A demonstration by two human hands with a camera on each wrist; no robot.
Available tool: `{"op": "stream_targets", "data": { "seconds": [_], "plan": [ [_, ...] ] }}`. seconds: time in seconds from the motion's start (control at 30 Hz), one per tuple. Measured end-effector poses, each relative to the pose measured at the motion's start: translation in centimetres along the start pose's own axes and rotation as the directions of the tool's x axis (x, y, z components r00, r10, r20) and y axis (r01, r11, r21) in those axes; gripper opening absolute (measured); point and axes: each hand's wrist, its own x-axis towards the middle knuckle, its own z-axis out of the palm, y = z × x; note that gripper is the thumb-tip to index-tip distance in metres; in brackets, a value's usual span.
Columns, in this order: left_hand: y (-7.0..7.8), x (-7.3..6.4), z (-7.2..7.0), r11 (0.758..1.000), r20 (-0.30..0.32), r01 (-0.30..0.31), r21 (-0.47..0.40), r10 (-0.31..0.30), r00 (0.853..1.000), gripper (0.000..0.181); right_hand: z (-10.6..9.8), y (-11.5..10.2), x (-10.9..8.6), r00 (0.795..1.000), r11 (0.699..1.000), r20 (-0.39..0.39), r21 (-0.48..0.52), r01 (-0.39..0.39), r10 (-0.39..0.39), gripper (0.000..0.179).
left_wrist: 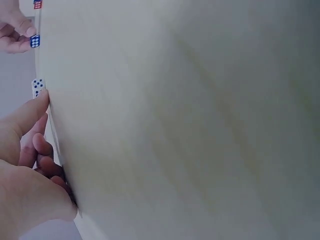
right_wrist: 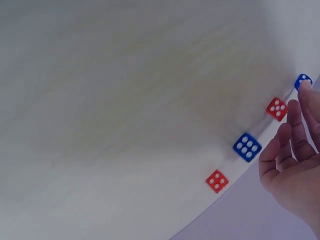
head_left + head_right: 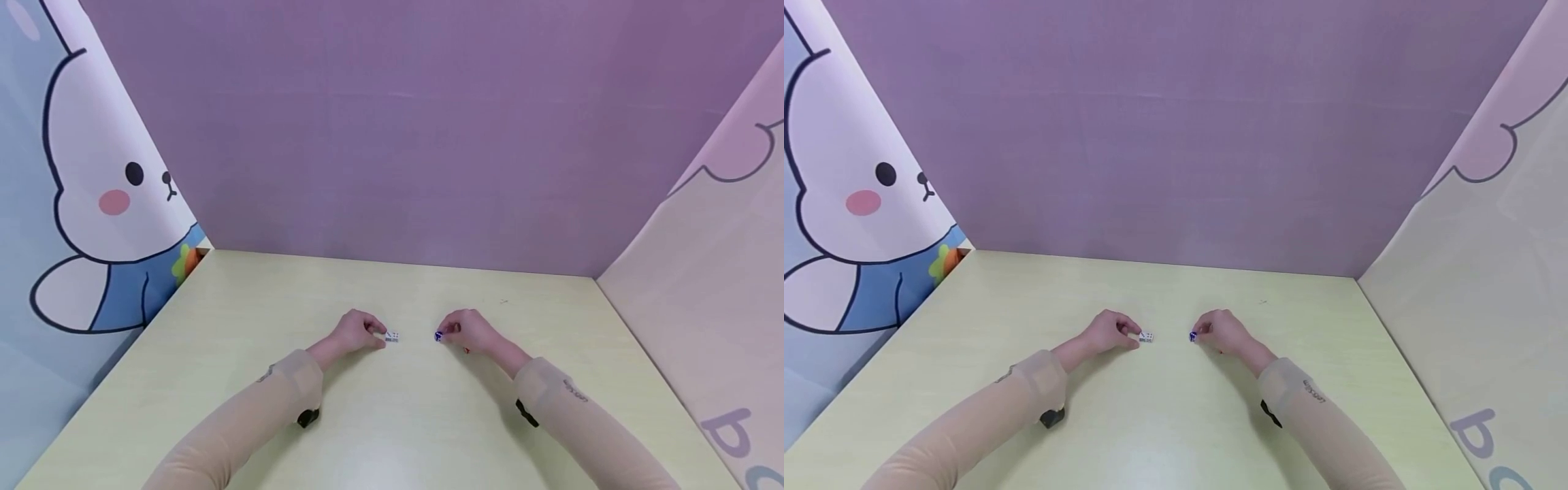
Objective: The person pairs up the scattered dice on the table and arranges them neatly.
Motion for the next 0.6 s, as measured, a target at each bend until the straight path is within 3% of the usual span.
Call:
{"op": "stream_targets", "data": {
  "seconds": [0.23, 0.6],
  "plan": [
    [-0.1, -0.7, -0.6, 1.0, 0.001, 0.016, 0.019, -0.016, 1.0, 0.024, 1.0, -0.8, -0.8, 0.996, 0.995, -0.002, -0.052, 0.083, -0.084, 0.01],
    [0.0, -2.6, -1.3, 0.999, 0.033, -0.014, 0.029, 0.013, 0.999, 0.026, 2.8, -4.0, -2.2, 0.994, 0.993, -0.018, -0.054, 0.103, -0.104, 0.009]
  ]
}}
